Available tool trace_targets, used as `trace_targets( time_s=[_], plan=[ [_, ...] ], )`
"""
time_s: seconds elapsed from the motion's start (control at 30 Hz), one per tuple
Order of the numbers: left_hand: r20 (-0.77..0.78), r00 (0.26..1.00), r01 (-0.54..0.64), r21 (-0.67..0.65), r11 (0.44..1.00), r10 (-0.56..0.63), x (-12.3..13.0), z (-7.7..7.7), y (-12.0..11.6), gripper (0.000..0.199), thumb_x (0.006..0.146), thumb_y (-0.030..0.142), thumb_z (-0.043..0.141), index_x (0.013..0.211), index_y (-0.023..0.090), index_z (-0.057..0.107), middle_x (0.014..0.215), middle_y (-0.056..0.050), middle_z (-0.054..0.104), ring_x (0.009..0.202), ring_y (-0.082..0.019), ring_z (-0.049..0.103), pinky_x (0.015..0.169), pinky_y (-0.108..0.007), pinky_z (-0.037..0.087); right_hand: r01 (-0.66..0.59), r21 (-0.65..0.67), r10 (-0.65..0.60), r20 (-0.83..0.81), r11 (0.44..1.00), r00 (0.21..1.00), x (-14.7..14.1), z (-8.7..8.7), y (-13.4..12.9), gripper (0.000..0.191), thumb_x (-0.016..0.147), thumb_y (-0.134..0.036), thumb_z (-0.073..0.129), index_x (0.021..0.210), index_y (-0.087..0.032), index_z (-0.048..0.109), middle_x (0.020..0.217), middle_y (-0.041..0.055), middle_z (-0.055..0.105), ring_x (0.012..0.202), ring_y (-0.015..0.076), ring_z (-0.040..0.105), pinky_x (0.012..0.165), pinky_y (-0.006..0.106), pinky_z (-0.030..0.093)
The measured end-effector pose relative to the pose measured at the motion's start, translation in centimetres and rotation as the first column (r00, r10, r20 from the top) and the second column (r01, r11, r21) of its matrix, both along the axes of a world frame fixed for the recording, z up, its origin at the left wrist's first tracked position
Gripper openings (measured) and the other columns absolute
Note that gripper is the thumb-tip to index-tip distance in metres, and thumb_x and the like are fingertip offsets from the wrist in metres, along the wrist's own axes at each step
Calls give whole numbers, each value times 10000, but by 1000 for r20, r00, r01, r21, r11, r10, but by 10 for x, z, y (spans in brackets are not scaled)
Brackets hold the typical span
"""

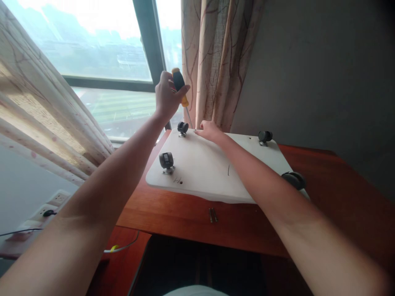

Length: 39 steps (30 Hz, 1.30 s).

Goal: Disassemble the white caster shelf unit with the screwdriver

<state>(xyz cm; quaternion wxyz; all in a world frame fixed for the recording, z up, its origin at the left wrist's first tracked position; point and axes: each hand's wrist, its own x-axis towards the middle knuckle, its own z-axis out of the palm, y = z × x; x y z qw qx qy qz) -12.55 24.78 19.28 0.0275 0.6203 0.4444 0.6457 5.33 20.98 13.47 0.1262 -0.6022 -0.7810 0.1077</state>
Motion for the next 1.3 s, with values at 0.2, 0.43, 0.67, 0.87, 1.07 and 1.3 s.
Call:
trace_targets(
  time_s=[0.2, 0.43, 0.67, 0.87, 1.07, 1.3],
  plan=[
    [10, 1000, 25, 59, 998, -25, -20, -1, -15, 410, 743, 308, 833, 891, 242, 457, 754, 37, 640, 674, -168, 663, 584, -275, 472, -21, 42, 19, 46, 999, 999, -27, -16, 18, 312, 955, -417, 612, 1134, -186, 720, 1199, 145, 712, 1099, 264, 667, 890, 336, 503],
    [33, 996, 77, 35, 996, -79, -18, 2, -30, 388, 784, 351, 812, 922, 239, 467, 769, 32, 648, 559, -151, 656, 500, -262, 466, -188, 164, 177, 78, 968, 981, -25, 6, 22, 251, 938, -219, 572, 1119, -207, 745, 1218, 100, 699, 1083, 232, 649, 877, 284, 479],
    [71, 983, 170, 35, 985, -172, -5, 12, -66, 369, 818, 374, 798, 972, 272, 478, 787, 28, 670, 597, -166, 680, 453, -271, 500, -206, 293, 213, 9, 933, 977, 24, 33, -44, 200, 946, -278, 593, 987, -191, 769, 1022, 83, 742, 963, 215, 663, 839, 302, 473],
    [140, 958, 258, -46, 965, -250, 8, 12, -117, 439, 773, 350, 853, 964, 269, 466, 807, 24, 691, 578, -166, 676, 447, -309, 558, -233, 352, 381, -445, 906, 811, 87, 23, -169, 86, 917, -235, 661, 925, -202, 740, 880, 17, 743, 768, 143, 665, 701, 261, 510],
    [158, 954, 269, -63, 961, -256, 11, -4, -163, 434, 761, 297, 856, 931, 245, 460, 794, 18, 708, 562, -167, 688, 438, -301, 558, -225, 232, 317, -533, 946, 785, 120, -28, -261, 97, 953, -246, 624, 962, -250, 721, 922, 21, 739, 808, 166, 691, 717, 281, 554],
    [246, 937, 278, -95, 956, -248, 21, -26, -206, 468, 758, 338, 866, 996, 245, 474, 874, -16, 747, 654, -192, 742, 536, -315, 637, -104, 267, 200, -366, 958, 909, 117, -117, -292, 169, 978, -188, 550, 993, -233, 712, 949, 52, 744, 858, 218, 718, 802, 351, 572]
  ],
)
